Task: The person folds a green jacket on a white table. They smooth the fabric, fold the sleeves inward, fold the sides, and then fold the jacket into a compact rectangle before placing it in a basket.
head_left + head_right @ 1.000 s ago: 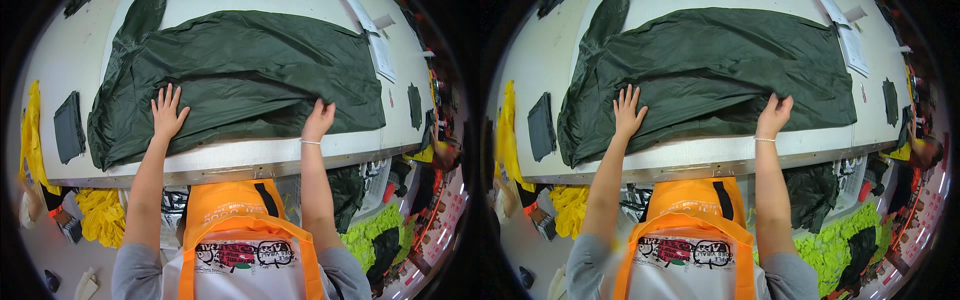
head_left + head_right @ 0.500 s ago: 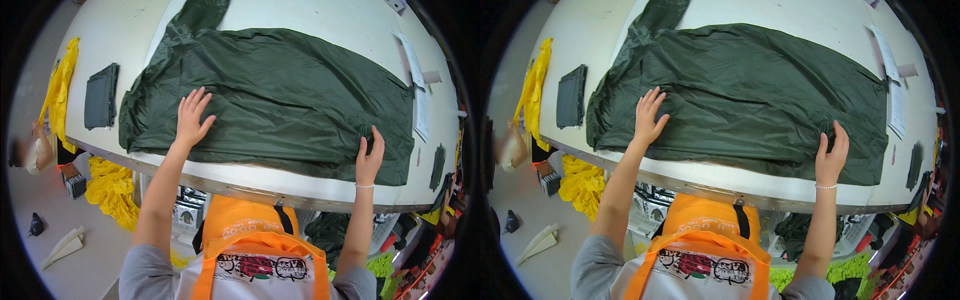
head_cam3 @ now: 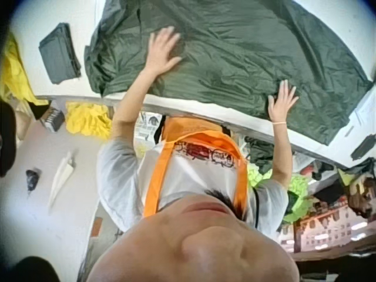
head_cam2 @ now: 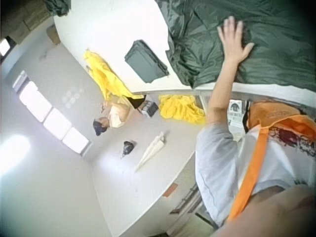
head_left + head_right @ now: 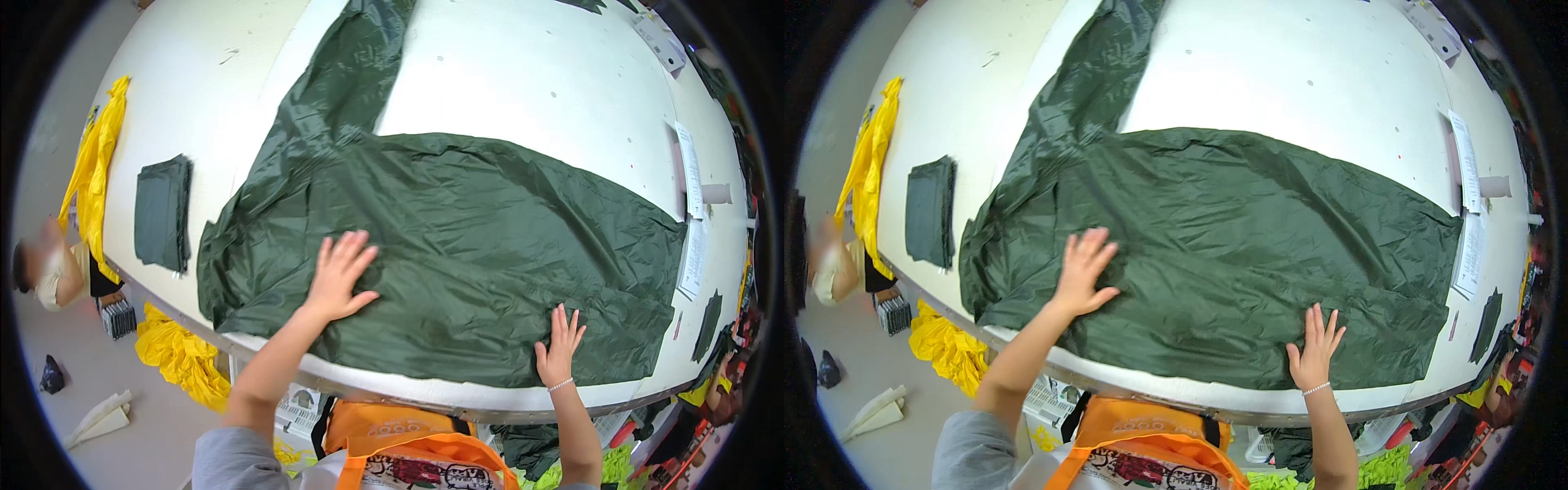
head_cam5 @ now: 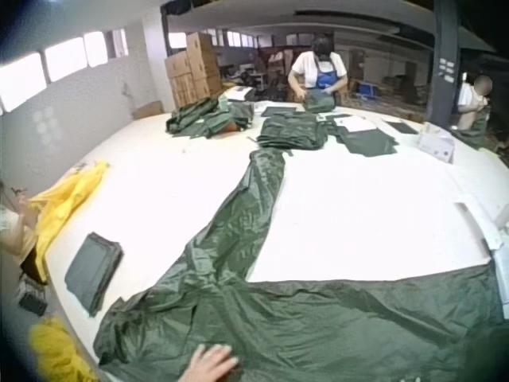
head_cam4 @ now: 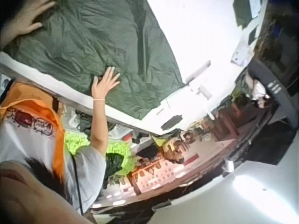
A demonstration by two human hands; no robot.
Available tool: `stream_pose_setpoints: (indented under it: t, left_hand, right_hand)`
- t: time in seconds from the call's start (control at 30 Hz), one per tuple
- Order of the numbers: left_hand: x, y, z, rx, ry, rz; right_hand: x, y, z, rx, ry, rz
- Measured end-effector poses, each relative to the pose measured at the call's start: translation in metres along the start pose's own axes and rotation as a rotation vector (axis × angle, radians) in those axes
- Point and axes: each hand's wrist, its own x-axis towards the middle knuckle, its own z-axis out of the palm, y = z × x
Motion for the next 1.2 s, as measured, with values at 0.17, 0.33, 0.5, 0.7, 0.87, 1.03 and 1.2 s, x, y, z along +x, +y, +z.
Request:
stream_pose_setpoints:
  t: [0.17,0.33,0.5,0.7,0.87,1.03,1.2]
  left_hand:
    - [0.089,-0.094,-0.066,0.258,0.540,-0.174]
    - [0.173,-0.188,-0.108,-0.169,0.375,-0.811]
    - [0.204,-0.168,-0.102,0.084,0.018,-0.877]
    - [0.180,-0.150,-0.121,0.257,0.149,-0.815]
    - [0.060,-0.095,-0.185,0.380,0.437,-0.621]
    - [-0.143,-0.112,-0.184,0.537,0.537,-0.270]
    - [-0.221,-0.087,-0.125,0.361,0.501,-0.327]
  right_hand:
    - [0.085,0.036,-0.058,0.324,0.454,0.012]
    - [0.226,0.075,-0.092,-0.296,0.339,-0.065]
    - [0.290,0.118,-0.106,-0.421,-0.027,-0.009]
    - [0.243,0.163,-0.120,-0.405,0.026,-0.026]
    - [0.104,0.150,-0.137,-0.402,0.371,-0.049]
    - [-0.040,0.122,-0.133,-0.453,0.528,-0.007]
    - [-0.123,0.116,-0.084,-0.384,0.523,0.042]
